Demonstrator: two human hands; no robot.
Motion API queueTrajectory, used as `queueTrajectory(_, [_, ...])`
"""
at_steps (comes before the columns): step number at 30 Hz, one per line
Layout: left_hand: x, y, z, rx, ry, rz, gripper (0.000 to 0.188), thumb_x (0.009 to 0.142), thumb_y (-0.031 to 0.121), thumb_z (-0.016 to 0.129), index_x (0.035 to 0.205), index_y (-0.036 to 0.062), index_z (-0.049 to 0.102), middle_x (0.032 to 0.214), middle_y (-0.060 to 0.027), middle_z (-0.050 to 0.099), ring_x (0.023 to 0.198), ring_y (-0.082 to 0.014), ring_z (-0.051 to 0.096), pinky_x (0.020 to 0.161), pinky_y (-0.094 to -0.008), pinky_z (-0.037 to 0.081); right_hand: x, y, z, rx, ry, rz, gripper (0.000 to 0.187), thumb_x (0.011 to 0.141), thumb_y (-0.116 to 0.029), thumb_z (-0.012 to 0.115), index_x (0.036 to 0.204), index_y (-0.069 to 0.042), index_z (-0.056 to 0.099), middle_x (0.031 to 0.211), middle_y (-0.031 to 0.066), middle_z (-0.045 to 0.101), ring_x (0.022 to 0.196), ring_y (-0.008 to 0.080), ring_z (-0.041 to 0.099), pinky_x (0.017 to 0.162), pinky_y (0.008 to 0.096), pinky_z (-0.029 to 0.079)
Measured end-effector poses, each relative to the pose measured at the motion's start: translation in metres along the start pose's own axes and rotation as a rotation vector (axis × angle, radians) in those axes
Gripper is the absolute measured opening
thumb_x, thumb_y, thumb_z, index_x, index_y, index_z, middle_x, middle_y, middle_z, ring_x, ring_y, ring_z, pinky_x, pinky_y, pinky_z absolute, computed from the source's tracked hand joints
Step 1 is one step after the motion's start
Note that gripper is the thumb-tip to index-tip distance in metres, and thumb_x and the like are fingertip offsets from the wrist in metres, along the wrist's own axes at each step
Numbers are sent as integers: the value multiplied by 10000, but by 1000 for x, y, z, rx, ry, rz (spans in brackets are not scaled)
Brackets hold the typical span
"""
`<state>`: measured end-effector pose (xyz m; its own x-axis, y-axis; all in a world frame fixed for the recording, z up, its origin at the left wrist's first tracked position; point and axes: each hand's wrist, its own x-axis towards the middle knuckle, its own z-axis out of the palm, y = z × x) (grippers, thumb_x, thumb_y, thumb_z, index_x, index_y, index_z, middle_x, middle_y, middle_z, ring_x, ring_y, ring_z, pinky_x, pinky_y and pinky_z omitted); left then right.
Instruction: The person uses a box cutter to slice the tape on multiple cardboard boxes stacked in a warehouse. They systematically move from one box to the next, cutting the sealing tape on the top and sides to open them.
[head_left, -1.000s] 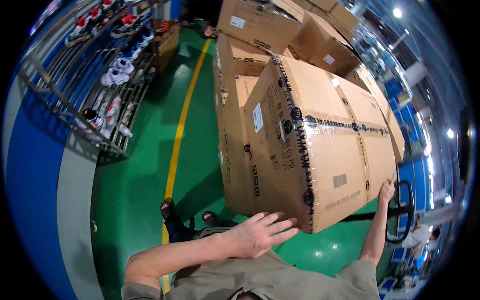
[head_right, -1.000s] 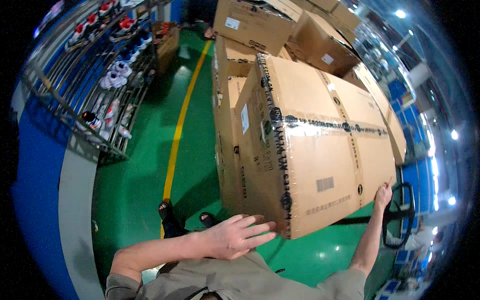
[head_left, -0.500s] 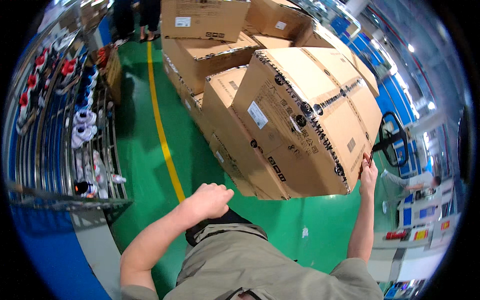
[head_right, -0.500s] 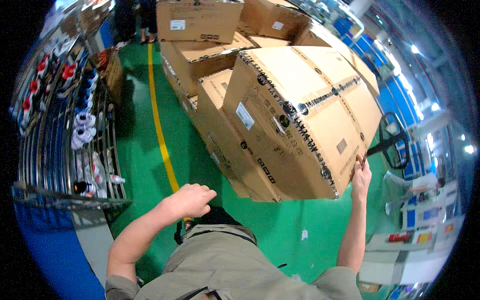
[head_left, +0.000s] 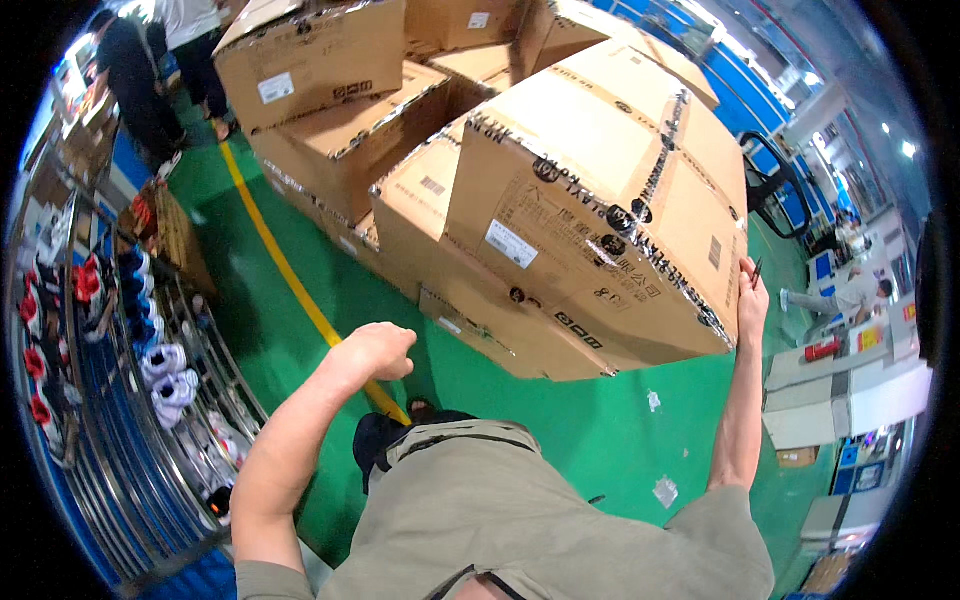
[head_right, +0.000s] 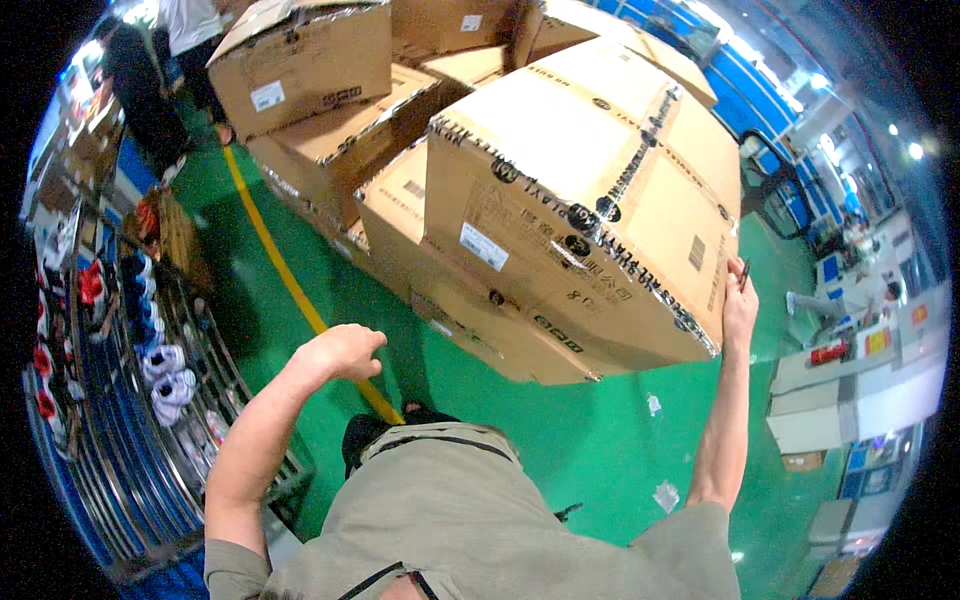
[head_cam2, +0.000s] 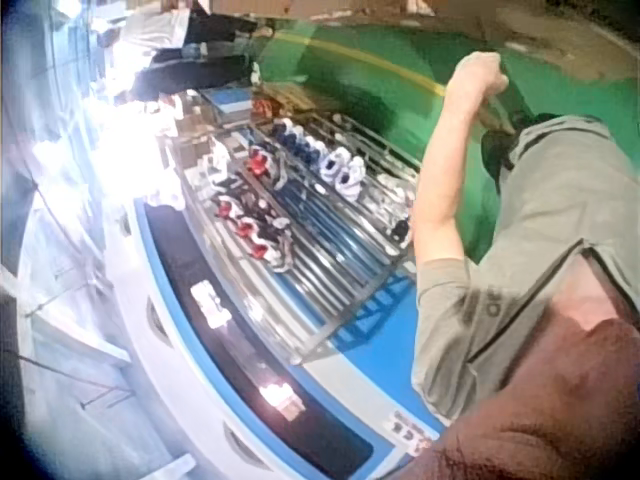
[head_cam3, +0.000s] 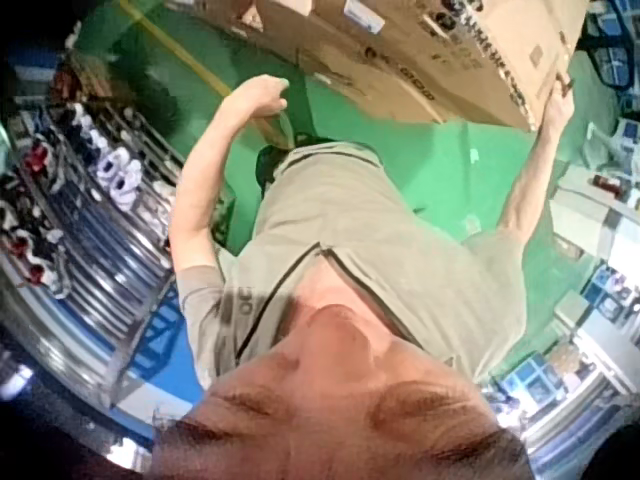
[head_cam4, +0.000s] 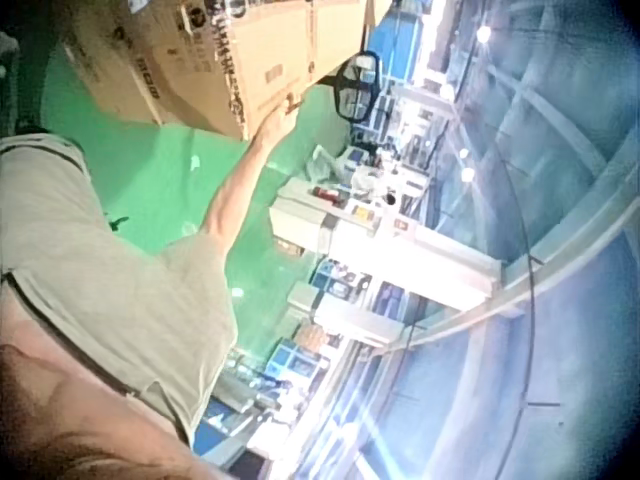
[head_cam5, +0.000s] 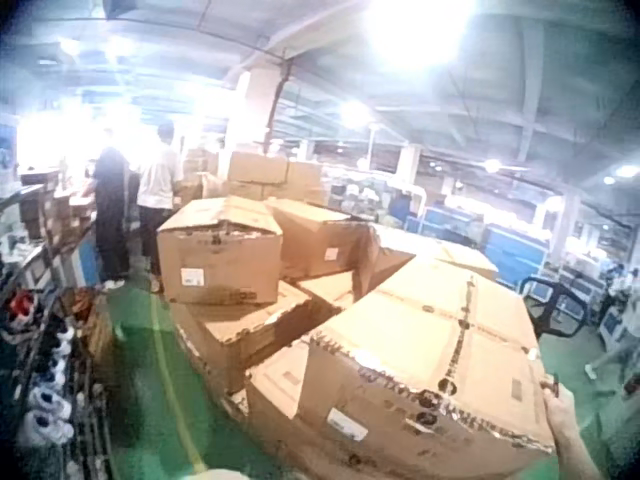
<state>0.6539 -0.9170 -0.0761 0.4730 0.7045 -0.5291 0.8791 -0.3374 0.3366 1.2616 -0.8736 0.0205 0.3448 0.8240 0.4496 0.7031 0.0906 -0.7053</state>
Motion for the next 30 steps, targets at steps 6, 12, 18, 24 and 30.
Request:
queueTrajectory(6, [17, -41, -62, 132, 202, 116, 467, 780, 217, 608, 1204, 23, 569, 1117, -222, 641, 1079, -354, 602, 947, -436, 479, -29, -33, -8, -277, 147, 122, 293, 975, -177, 506, 1170, 12, 615, 1064, 122, 686, 1007, 180, 631, 886, 304, 473])
queueTrajectory(12, [16, -82, -105, 43, 330, 288, 602, 779, 165, 585, 1343, -1, 454, 1230, -253, 581, 1127, -368, 577, 1009, -418, 449, -115, -140, 27, -470, 478, 0, 267, 983, -186, 482, 1096, 10, 625, 985, 143, 693, 947, 222, 652, 849, 323, 489])
queueTrajectory(18, [28, -77, -172, -300, 345, 418, 700, 784, 219, 583, 1421, 21, 370, 1321, -270, 520, 1210, -364, 535, 1046, -395, 409, -195, -198, 90, -2, 295, 286, 200, 988, -198, 491, 1035, -34, 596, 646, -18, 488, 485, 63, 447, 417, 236, 408])
queueTrajectory(24, [54, -36, -218, -415, 436, 548, 891, 788, 145, 636, 1531, 114, 144, 1503, -243, 304, 1364, -344, 364, 1078, -400, 368, -280, -217, 147, 94, -47, 772, 168, 905, -217, 549, 924, -53, 520, 630, -1, 464, 418, 97, 418, 355, 264, 358])
queueTrajectory(30, [99, -13, -229, -357, 585, 633, 987, 670, 134, 683, 1501, 18, 164, 1462, -250, 352, 1363, -330, 361, 1137, -371, 296, -338, -226, 165, 364, -165, 1038, 256, 931, -267, 504, 1006, -28, 555, 589, 19, 455, 446, 121, 433, 402, 285, 374])
